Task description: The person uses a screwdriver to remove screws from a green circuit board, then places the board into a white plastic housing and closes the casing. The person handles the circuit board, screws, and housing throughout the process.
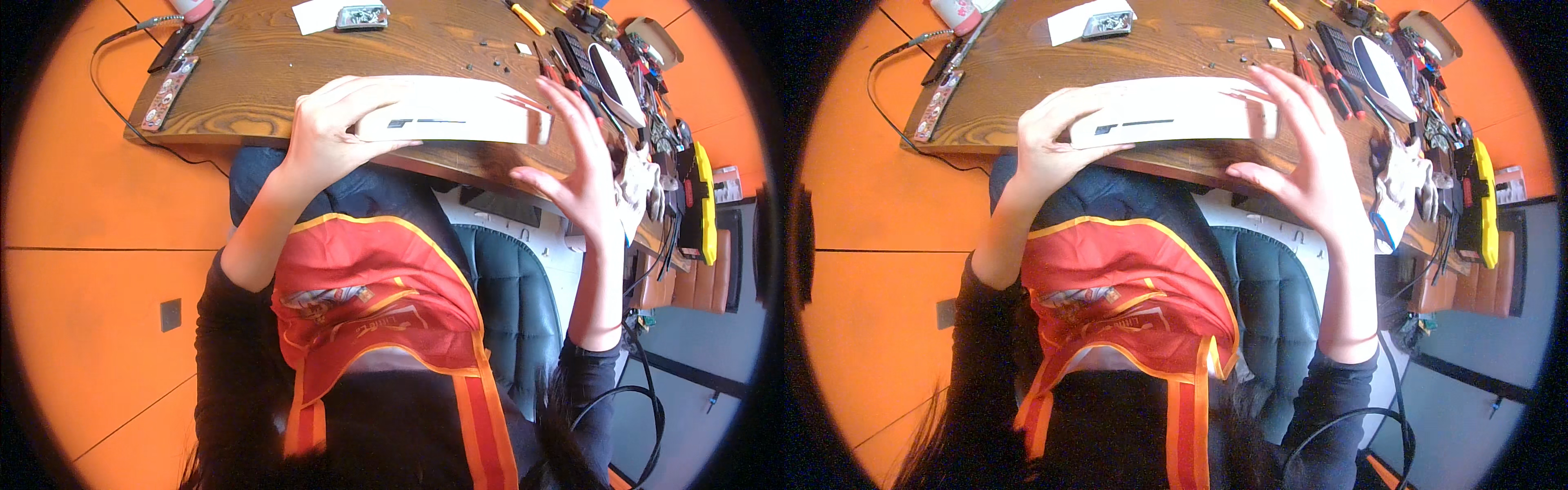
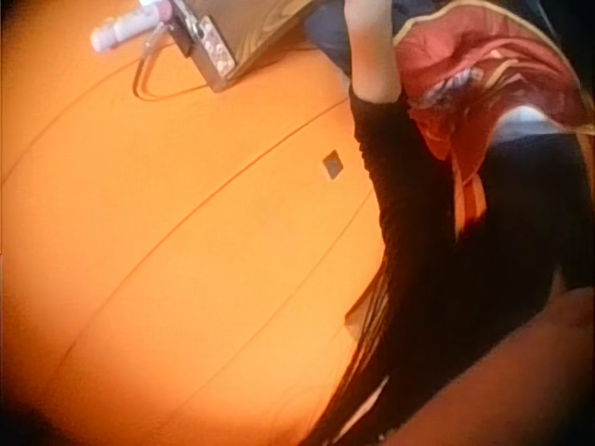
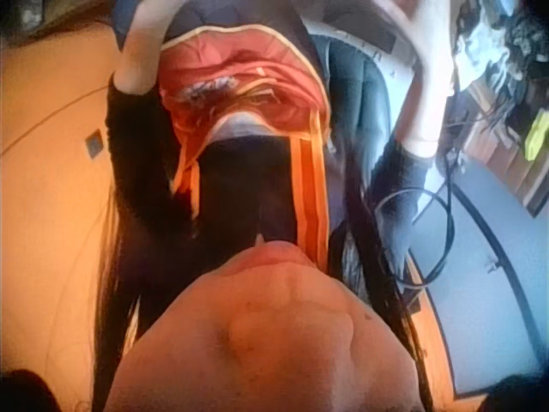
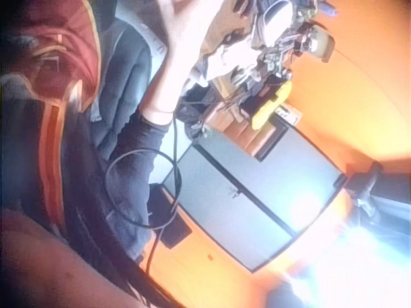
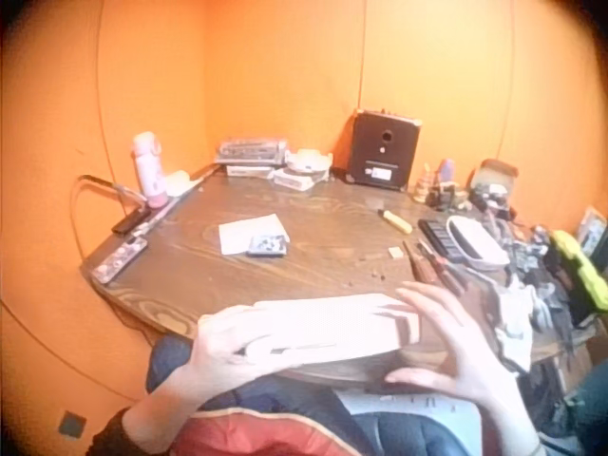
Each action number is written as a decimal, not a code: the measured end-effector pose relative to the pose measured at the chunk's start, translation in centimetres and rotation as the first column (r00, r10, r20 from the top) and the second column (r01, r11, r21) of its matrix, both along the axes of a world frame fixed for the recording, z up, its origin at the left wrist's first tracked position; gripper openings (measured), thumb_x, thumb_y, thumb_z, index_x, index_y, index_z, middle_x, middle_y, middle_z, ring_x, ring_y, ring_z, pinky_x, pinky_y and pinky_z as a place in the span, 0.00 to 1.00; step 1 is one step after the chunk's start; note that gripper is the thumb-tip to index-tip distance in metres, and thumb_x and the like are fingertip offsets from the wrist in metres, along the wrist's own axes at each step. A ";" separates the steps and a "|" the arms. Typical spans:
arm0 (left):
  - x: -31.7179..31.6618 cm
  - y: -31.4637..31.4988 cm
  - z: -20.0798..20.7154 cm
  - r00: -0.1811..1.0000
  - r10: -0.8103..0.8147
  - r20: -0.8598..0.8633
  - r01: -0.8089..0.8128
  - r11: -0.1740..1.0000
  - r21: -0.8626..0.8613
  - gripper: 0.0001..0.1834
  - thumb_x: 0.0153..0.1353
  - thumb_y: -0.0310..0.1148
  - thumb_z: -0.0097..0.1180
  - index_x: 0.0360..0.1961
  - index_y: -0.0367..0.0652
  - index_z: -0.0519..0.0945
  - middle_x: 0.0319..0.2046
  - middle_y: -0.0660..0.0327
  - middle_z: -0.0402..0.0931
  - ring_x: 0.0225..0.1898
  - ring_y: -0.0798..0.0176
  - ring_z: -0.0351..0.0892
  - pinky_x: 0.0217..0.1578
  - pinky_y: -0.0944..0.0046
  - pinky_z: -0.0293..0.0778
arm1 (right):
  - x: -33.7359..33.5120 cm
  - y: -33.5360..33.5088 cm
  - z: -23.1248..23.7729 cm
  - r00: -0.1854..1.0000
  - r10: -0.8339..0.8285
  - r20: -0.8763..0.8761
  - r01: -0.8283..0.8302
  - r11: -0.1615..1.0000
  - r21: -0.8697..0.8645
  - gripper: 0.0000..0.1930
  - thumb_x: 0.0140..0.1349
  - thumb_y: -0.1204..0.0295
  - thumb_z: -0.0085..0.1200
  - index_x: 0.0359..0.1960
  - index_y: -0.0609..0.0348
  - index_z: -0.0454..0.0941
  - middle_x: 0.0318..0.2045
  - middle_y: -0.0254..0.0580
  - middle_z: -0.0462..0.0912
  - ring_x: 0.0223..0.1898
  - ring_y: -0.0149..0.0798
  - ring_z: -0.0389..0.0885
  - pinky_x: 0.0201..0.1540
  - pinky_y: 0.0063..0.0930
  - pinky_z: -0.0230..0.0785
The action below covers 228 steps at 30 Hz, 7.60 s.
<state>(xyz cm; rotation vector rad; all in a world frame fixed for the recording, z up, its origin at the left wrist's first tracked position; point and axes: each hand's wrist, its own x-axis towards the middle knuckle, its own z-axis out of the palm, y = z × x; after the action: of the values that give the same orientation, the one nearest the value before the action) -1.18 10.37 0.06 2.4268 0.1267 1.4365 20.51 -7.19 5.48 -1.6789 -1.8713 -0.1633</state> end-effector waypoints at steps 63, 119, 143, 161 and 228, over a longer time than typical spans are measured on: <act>-1.1 -3.4 -4.8 0.967 0.167 -0.191 -0.093 0.933 0.347 0.08 0.48 0.29 0.57 0.33 0.50 0.77 0.39 0.67 0.75 0.42 0.65 0.68 0.41 0.64 0.68 | 5.9 4.3 -4.1 0.902 -0.303 -0.307 0.315 0.949 -0.008 0.04 0.53 0.76 0.52 0.25 0.64 0.72 0.19 0.44 0.71 0.19 0.40 0.70 0.22 0.29 0.62; 26.2 10.8 1.4 0.724 -0.239 -0.647 -0.086 0.899 -0.429 0.12 0.44 0.28 0.62 0.30 0.35 0.75 0.27 0.57 0.77 0.30 0.65 0.78 0.35 0.68 0.75 | 15.0 6.0 -3.0 -0.016 0.217 -0.976 0.523 0.834 0.177 0.19 0.65 0.62 0.33 0.51 0.63 0.64 0.31 0.37 0.70 0.26 0.26 0.66 0.21 0.14 0.55; 4.7 -0.1 3.4 0.488 0.052 -0.871 -0.031 0.999 0.042 0.26 0.41 0.36 0.62 0.45 0.47 0.72 0.61 0.47 0.51 0.62 0.38 0.47 0.56 0.31 0.43 | 20.3 3.2 -5.8 0.671 -0.741 -0.024 0.742 0.671 0.014 0.14 0.57 0.75 0.45 0.45 0.48 0.74 0.40 0.45 0.74 0.43 0.51 0.69 0.44 0.44 0.61; 10.8 -4.0 0.4 0.738 -0.119 -0.664 -0.105 0.952 -0.287 0.31 0.54 0.36 0.54 0.56 0.31 0.61 0.61 0.35 0.42 0.63 0.35 0.42 0.59 0.43 0.47 | 14.8 6.1 -7.7 0.830 -0.407 -0.383 0.422 0.905 -0.047 0.17 0.55 0.82 0.42 0.48 0.61 0.72 0.37 0.54 0.78 0.37 0.46 0.79 0.42 0.27 0.67; 20.7 -2.7 -1.4 0.837 -0.288 -0.465 -0.048 0.808 -0.587 0.31 0.66 0.48 0.23 0.61 0.34 0.52 0.61 0.42 0.50 0.64 0.45 0.45 0.64 0.55 0.39 | 8.3 7.3 -8.1 -0.018 0.151 -0.988 0.317 0.939 0.138 0.27 0.65 0.52 0.31 0.56 0.63 0.56 0.55 0.55 0.64 0.59 0.44 0.59 0.63 0.34 0.45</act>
<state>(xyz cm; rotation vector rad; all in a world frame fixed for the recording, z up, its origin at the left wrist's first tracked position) 19.55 7.67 -1.30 2.1694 0.4521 0.4937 28.86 0.08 -2.58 -1.0008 -0.4596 0.5855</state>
